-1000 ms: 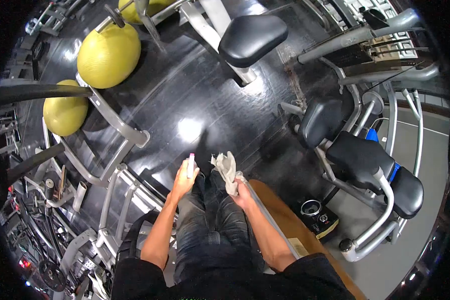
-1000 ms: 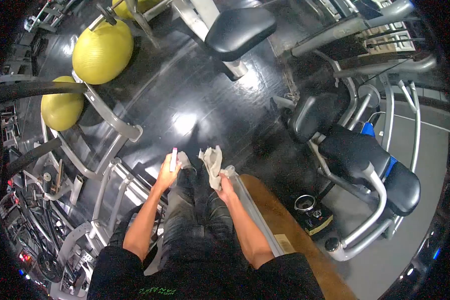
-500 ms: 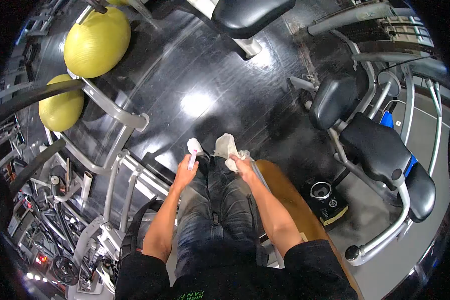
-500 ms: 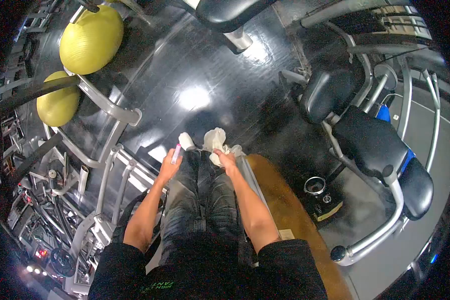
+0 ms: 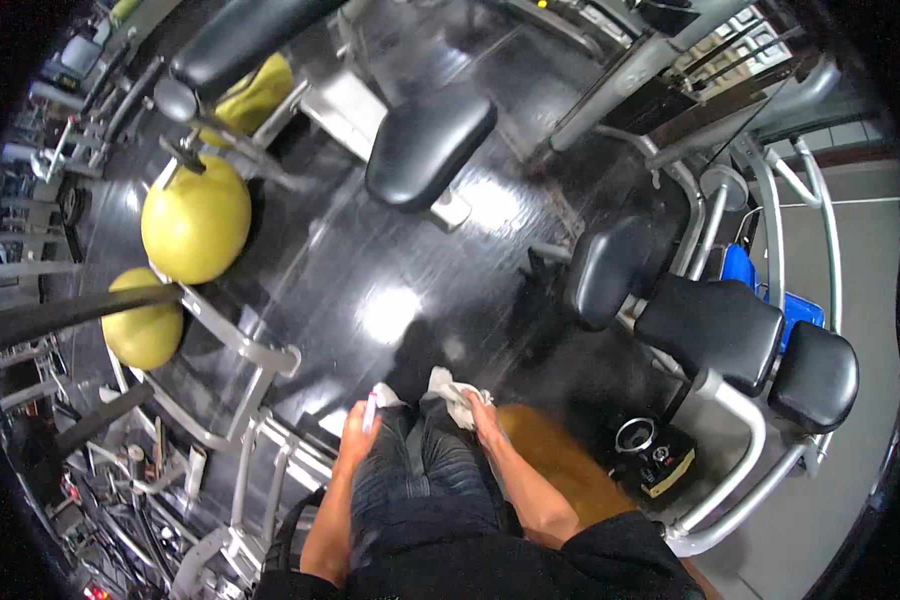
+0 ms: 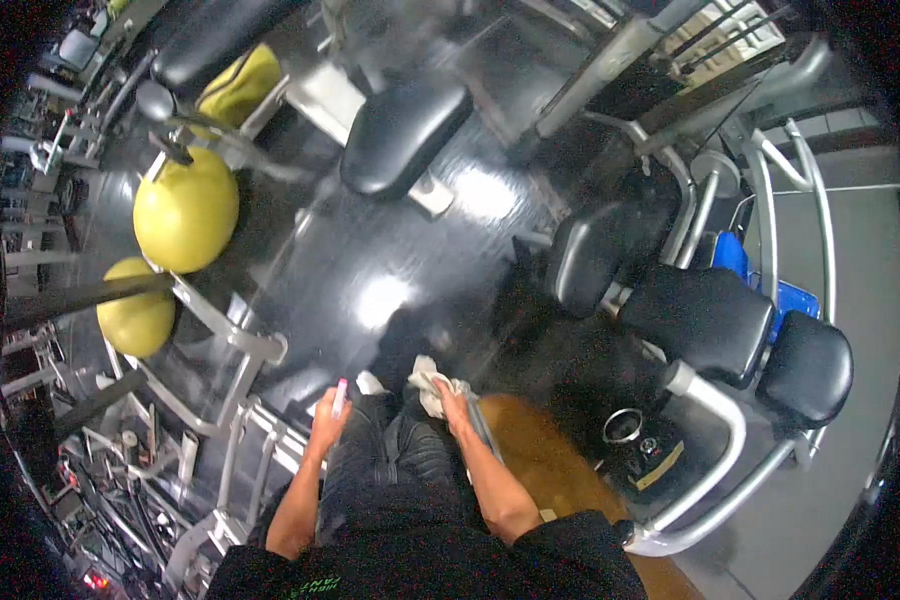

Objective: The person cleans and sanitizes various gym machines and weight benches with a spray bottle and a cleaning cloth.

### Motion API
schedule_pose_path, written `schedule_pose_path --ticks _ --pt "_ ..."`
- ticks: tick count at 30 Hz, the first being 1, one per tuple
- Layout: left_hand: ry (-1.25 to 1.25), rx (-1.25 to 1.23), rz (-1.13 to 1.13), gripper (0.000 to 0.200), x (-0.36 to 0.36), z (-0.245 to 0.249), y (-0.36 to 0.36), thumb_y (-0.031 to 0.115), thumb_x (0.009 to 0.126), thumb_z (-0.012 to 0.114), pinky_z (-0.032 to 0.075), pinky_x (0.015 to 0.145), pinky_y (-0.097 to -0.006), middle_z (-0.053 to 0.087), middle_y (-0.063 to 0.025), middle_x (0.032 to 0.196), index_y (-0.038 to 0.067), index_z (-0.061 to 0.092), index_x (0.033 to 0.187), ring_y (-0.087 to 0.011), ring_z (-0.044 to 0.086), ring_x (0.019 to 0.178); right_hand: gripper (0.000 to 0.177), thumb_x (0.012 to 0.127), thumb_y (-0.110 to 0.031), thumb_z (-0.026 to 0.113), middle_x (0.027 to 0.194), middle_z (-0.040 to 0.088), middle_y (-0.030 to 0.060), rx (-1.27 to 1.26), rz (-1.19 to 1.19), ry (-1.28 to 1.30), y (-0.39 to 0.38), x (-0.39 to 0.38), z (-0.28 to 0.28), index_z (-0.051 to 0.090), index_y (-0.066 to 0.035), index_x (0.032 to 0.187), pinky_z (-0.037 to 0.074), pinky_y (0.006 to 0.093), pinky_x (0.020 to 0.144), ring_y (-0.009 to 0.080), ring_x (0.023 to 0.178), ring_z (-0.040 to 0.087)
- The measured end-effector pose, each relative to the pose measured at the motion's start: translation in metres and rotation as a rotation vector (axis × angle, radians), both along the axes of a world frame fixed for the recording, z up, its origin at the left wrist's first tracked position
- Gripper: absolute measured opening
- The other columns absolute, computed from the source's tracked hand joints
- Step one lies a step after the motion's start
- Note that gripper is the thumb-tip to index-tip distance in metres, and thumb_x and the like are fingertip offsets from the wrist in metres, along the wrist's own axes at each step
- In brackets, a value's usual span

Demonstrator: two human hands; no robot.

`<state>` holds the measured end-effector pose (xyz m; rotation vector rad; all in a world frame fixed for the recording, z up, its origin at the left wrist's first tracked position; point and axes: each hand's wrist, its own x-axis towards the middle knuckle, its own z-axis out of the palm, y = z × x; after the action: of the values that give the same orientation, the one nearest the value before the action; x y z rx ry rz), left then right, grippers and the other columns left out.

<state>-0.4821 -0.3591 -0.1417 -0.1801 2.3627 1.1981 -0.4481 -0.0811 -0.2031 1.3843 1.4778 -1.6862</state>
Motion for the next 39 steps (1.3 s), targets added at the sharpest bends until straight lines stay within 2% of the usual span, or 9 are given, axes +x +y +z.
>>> schedule_pose_path --ticks 2,10,11,17,24,28,33,35,39 --pt "0.216 -0.089 -0.131 0.028 -0.031 0.037 0.020 0.010 0.079 0.065 0.048 0.071 -0.0439 0.059 -0.0188 0.091 0.004 0.054 0.104 -0.0390 0.059 0.085 0.051 0.078 -0.042 0.066 0.104 0.064 0.0120 0.033 -0.035 -0.010 0.018 -0.003 -0.001 0.064 0.000 0.108 0.046 0.0342 0.085 0.0239 0.095 0.062" --pt "0.357 0.035 -0.086 0.022 -0.146 0.134 0.066 0.007 0.081 0.064 0.047 0.070 -0.0415 0.058 -0.0177 0.089 0.000 0.056 0.100 -0.0380 0.059 0.081 0.033 0.086 -0.030 0.052 0.106 0.065 0.0082 -0.513 -0.634 0.093 0.082 -0.084 0.067 0.059 -0.011 0.112 0.051 0.0407 0.083 0.0254 0.095 0.063" --pt "0.323 0.086 -0.066 0.021 -0.162 0.141 0.071 0.008 0.081 0.064 0.047 0.070 -0.0403 0.059 -0.0180 0.087 0.000 0.057 0.099 -0.0367 0.059 0.079 0.028 0.082 -0.030 0.051 0.096 0.067 0.0058 -0.466 -0.635 0.125 0.084 -0.097 0.077 0.062 -0.012 0.102 0.054 0.0339 0.065 0.0219 0.080 0.066" --pt "0.172 0.306 -0.090 0.019 -0.270 0.171 0.109 0.009 0.081 0.066 0.048 0.069 -0.0340 0.063 -0.0120 0.082 0.002 0.057 0.096 -0.0226 0.062 0.075 0.035 0.085 -0.033 0.051 0.104 0.065 0.0095 -0.511 -0.663 0.307 0.106 -0.175 0.132 0.059 -0.008 0.107 0.053 0.0370 0.079 0.0246 0.090 0.064" --pt "0.313 0.381 -0.418 0.032 -0.392 0.216 0.175 0.009 0.079 0.068 0.048 0.073 -0.0342 0.057 -0.0139 0.094 0.002 0.054 0.108 -0.0274 0.059 0.084 0.029 0.091 -0.031 0.055 0.109 0.062 0.0056 -0.412 -0.743 0.426 0.139 -0.264 0.211 0.056 -0.010 0.111 0.049 0.0363 0.085 0.0205 0.097 0.060" --pt "0.397 0.481 -0.699 0.047 -0.446 0.199 0.239 0.005 0.078 0.065 0.046 0.080 -0.0400 0.054 -0.0174 0.101 0.001 0.046 0.121 -0.0352 0.056 0.093 0.026 0.087 -0.022 0.056 0.106 0.063 0.0084 -0.442 -0.716 0.526 0.168 -0.322 0.258 0.057 -0.009 0.109 0.052 0.0364 0.084 0.0226 0.094 0.063" --pt "0.347 0.538 -0.620 0.042 -0.502 0.212 0.339 0.010 0.081 0.067 0.049 0.071 -0.0355 0.061 -0.0160 0.093 0.003 0.047 0.118 -0.0296 0.062 0.084 0.025 0.089 -0.016 0.052 0.110 0.061 0.0092 -0.333 -0.562 0.594 0.228 -0.398 0.273 0.055 -0.006 0.112 0.050 0.0360 0.086 0.0218 0.099 0.062" --pt "0.271 0.565 -0.516 0.036 -0.518 0.224 0.363 0.009 0.082 0.067 0.048 0.068 -0.0308 0.061 -0.0108 0.090 0.003 0.050 0.114 -0.0177 0.062 0.080 0.026 0.088 -0.016 0.053 0.109 0.061 0.0093 -0.335 -0.553 0.624 0.249 -0.416 0.267 0.055 -0.005 0.112 0.050 0.0357 0.085 0.0221 0.099 0.061" --pt "0.224 0.609 -0.447 0.027 -0.552 0.246 0.394 0.004 0.082 0.065 0.045 0.065 -0.0242 0.059 -0.0028 0.084 0.005 0.056 0.107 -0.0090 0.055 0.071 0.030 0.088 -0.018 0.057 0.110 0.061 0.0090 -0.393 -0.531 0.662 0.288 -0.447 0.259 0.054 -0.004 0.115 0.050 0.0347 0.087 0.0213 0.099 0.062"
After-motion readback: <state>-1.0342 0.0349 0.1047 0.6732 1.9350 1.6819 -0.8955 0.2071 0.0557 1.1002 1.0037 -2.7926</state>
